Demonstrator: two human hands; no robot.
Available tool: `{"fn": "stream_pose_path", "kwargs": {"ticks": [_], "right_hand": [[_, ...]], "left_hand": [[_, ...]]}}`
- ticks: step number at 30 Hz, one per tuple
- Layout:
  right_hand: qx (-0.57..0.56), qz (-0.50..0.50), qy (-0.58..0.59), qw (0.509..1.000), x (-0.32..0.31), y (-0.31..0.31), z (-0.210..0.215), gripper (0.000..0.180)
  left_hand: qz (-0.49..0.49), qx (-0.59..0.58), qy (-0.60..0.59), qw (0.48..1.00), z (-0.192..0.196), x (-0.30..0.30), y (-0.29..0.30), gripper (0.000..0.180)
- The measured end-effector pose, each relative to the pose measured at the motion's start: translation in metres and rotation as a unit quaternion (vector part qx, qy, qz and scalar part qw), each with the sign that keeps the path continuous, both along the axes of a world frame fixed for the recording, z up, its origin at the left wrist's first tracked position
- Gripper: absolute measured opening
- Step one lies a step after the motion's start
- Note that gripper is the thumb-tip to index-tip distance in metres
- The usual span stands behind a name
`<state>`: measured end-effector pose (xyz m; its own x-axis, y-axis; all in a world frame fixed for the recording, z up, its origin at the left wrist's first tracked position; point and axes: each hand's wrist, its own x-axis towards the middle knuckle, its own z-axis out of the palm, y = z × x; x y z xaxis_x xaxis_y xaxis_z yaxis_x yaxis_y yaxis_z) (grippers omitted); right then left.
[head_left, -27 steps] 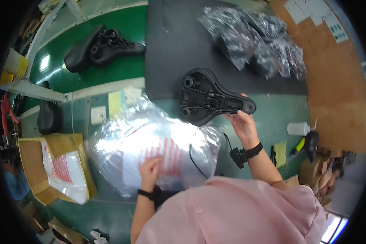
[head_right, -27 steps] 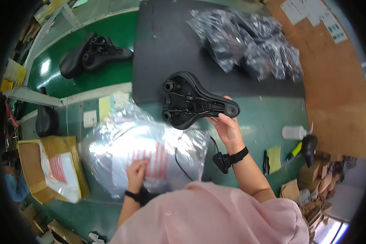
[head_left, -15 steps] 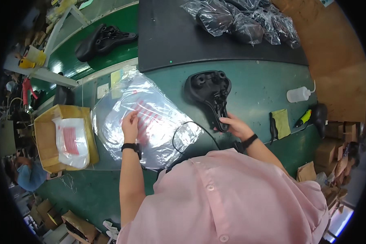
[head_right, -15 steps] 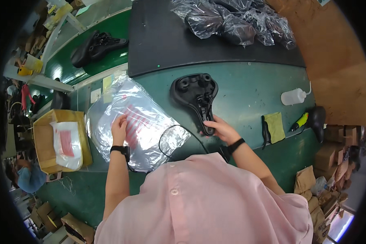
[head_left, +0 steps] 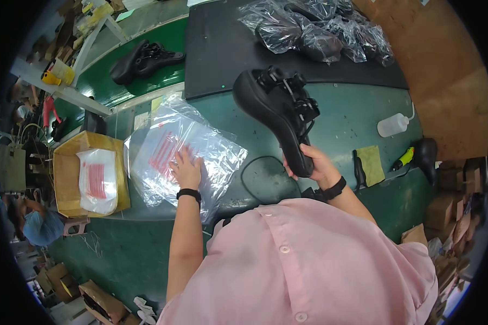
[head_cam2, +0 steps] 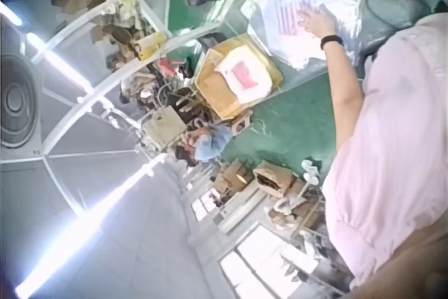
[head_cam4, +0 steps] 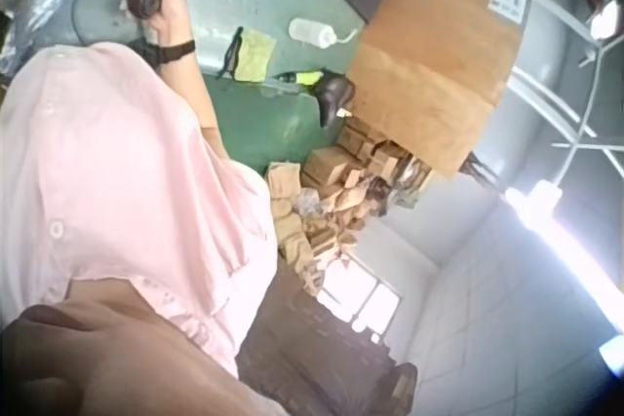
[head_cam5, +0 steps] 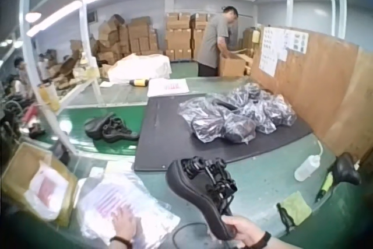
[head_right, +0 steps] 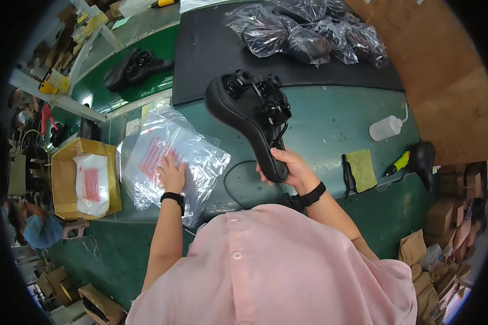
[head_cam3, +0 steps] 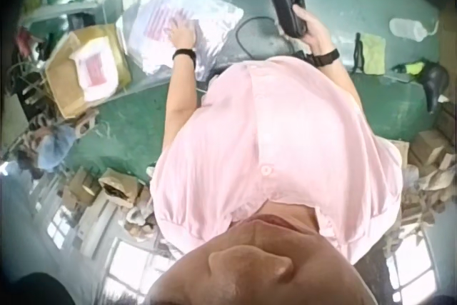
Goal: The person assembles bicycle seats by inserting a metal rail into the underside of each seat and securing it with a power drill. They then place each assembled seat into a plastic bag and set it on the table. The person repeats this process for multiple seats throughout the video.
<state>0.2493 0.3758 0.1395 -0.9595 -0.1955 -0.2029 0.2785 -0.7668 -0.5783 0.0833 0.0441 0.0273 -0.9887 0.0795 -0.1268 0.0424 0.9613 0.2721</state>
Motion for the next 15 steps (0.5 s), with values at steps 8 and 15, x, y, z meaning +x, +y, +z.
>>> {"fn": "stream_pose_path", "kwargs": {"ticks": [8,15], "right_hand": [[0.206,-0.191,-0.118,0.952,-0.003,0.011,-0.002,0.034],[0.188,-0.192,-0.228,0.936,0.017,0.011,-0.063,0.025]], "left_hand": [[-0.213,-0.072,-0.029,0.974,0.05,0.106,0.046,0.057],[-0.188,0.128,0.009,0.974,0.003,0.052,0.012,0.013]]}}
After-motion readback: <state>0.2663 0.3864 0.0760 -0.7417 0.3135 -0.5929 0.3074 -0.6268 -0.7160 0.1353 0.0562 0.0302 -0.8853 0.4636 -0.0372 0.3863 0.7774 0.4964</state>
